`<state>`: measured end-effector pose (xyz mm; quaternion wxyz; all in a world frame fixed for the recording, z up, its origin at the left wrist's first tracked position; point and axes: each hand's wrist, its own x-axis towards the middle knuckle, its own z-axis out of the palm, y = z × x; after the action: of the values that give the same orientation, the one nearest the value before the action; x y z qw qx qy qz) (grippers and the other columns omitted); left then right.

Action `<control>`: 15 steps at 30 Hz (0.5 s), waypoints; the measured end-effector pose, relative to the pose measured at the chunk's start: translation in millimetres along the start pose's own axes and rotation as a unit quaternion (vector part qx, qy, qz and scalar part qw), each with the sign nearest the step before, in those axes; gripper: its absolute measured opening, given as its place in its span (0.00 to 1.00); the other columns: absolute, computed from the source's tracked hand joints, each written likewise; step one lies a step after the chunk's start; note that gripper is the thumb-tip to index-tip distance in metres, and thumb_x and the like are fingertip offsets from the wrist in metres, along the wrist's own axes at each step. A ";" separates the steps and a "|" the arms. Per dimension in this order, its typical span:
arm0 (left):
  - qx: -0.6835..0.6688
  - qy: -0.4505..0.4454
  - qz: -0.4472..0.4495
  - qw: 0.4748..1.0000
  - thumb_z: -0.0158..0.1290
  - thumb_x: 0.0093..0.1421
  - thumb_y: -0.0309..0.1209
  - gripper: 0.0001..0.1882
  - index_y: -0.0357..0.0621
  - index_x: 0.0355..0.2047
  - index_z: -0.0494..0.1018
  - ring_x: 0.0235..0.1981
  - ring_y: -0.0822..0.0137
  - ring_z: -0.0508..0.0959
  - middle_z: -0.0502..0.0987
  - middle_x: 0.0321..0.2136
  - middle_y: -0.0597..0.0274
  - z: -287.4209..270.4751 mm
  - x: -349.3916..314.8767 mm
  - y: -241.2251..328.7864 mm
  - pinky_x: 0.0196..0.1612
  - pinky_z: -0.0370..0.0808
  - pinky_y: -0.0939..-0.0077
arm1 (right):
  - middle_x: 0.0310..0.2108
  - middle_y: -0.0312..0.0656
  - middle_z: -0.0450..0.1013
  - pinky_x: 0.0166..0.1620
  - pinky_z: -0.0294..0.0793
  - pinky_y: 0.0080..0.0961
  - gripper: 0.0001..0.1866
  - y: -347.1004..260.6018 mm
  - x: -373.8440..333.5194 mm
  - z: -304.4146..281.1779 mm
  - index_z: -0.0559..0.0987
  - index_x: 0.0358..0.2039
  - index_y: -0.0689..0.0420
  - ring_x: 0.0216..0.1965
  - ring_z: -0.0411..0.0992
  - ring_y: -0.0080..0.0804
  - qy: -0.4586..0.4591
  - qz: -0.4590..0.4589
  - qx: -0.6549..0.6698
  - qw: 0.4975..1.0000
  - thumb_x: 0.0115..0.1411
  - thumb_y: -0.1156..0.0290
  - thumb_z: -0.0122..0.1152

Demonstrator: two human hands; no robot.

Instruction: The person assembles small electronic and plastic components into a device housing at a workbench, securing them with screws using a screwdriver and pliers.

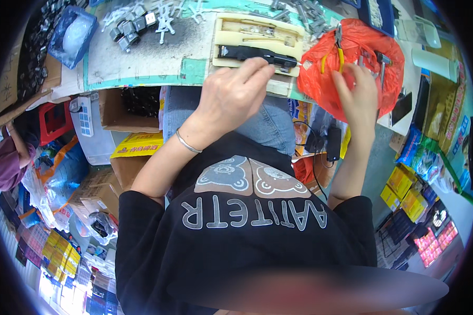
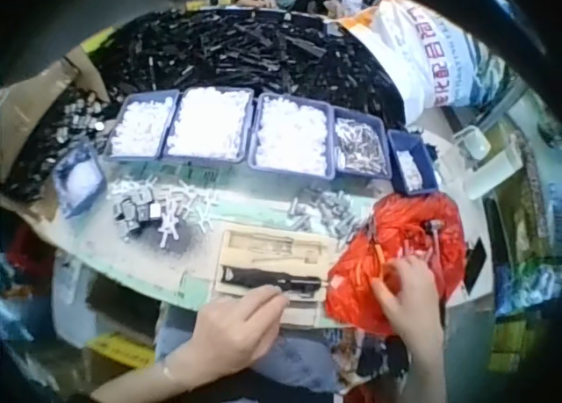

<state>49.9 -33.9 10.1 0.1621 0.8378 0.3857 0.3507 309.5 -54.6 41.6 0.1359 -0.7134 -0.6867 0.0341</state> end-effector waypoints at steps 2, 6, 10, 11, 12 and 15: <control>0.008 -0.013 -0.015 1.000 0.58 0.49 0.26 0.14 0.42 0.38 0.76 0.31 0.64 0.77 0.76 0.37 0.62 -5.3 10.2 2.6 0.28 0.72 0.73 | 0.31 0.49 0.73 0.41 0.69 0.39 0.12 -6.5 5.6 9.0 0.75 0.35 0.62 0.36 0.72 0.46 0.010 0.004 -0.029 1.000 0.54 0.67 0.59; 0.101 -0.101 0.002 0.990 0.59 0.49 0.32 0.19 0.43 0.42 0.73 0.47 0.60 0.70 0.71 0.47 0.61 -8.8 30.7 -6.7 0.46 0.67 0.66 | 0.30 0.52 0.74 0.39 0.71 0.43 0.14 -10.9 22.2 12.7 0.74 0.33 0.62 0.34 0.73 0.50 -0.035 0.104 -0.078 0.991 0.53 0.64 0.58; 0.070 -0.056 0.063 0.994 0.57 0.49 0.31 0.14 0.39 0.35 0.70 0.45 0.59 0.72 0.73 0.43 0.56 -5.9 32.6 -15.0 0.46 0.67 0.66 | 0.24 0.52 0.75 0.33 0.71 0.45 0.14 -2.0 29.6 11.0 0.72 0.24 0.62 0.29 0.73 0.54 -0.061 0.129 -0.087 0.986 0.52 0.62 0.57; 0.071 -0.054 0.062 0.994 0.57 0.49 0.31 0.14 0.39 0.35 0.70 0.45 0.59 0.72 0.73 0.43 0.56 -6.7 31.3 -17.1 0.46 0.67 0.66 | 0.24 0.51 0.75 0.31 0.71 0.44 0.15 -2.3 31.7 8.3 0.72 0.21 0.63 0.27 0.73 0.55 -0.057 0.124 -0.063 0.989 0.51 0.62 0.57; -0.001 -0.056 0.023 0.998 0.57 0.51 0.30 0.14 0.39 0.36 0.70 0.45 0.57 0.72 0.73 0.43 0.55 -7.2 29.9 -20.1 0.45 0.68 0.66 | 0.24 0.51 0.75 0.31 0.71 0.44 0.15 -4.6 34.4 3.6 0.72 0.21 0.63 0.27 0.73 0.55 -0.056 0.121 -0.063 0.989 0.51 0.62 0.57; -0.161 -0.053 -0.087 0.982 0.55 0.55 0.30 0.14 0.37 0.40 0.68 0.43 0.56 0.73 0.72 0.43 0.54 -13.0 28.3 -14.9 0.43 0.69 0.69 | 0.28 0.51 0.75 0.37 0.70 0.34 0.12 -6.5 29.8 -4.9 0.75 0.23 0.63 0.32 0.75 0.42 -0.146 0.201 0.034 0.968 0.53 0.66 0.54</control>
<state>45.7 -2.7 24.2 0.3453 0.7815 0.3863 0.3476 306.0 -25.7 52.0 0.0492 -0.8192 -0.5398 0.1876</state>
